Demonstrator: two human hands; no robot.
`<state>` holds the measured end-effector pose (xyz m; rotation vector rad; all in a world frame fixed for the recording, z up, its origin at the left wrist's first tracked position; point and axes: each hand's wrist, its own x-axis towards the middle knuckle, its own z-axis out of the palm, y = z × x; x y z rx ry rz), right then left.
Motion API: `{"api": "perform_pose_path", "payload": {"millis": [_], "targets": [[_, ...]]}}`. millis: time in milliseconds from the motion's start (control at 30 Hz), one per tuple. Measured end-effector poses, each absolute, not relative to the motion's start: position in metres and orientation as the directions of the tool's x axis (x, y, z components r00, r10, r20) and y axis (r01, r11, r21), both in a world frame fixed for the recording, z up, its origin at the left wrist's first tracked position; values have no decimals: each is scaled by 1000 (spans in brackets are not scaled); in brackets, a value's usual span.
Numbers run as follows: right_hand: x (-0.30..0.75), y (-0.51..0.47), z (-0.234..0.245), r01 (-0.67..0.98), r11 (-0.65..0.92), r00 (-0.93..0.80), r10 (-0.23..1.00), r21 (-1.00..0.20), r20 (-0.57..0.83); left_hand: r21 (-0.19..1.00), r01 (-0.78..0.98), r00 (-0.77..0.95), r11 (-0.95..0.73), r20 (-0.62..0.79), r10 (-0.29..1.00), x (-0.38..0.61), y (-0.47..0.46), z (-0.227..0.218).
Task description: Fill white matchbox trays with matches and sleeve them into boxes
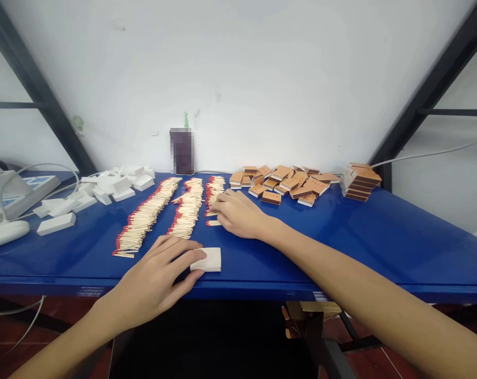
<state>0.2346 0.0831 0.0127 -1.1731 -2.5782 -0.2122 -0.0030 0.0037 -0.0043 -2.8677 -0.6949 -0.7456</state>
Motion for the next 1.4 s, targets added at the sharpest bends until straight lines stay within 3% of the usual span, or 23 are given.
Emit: {"api": "perform_pose_path", "payload": {"millis": [867, 1400], "targets": [[235, 83, 11, 723, 691, -638, 681, -25, 360, 8, 469, 768, -883, 489, 412, -2, 4, -4], [238, 84, 9, 711, 694, -628, 698, -110, 343, 50, 503, 740, -863, 491, 460, -4, 3, -4]]}}
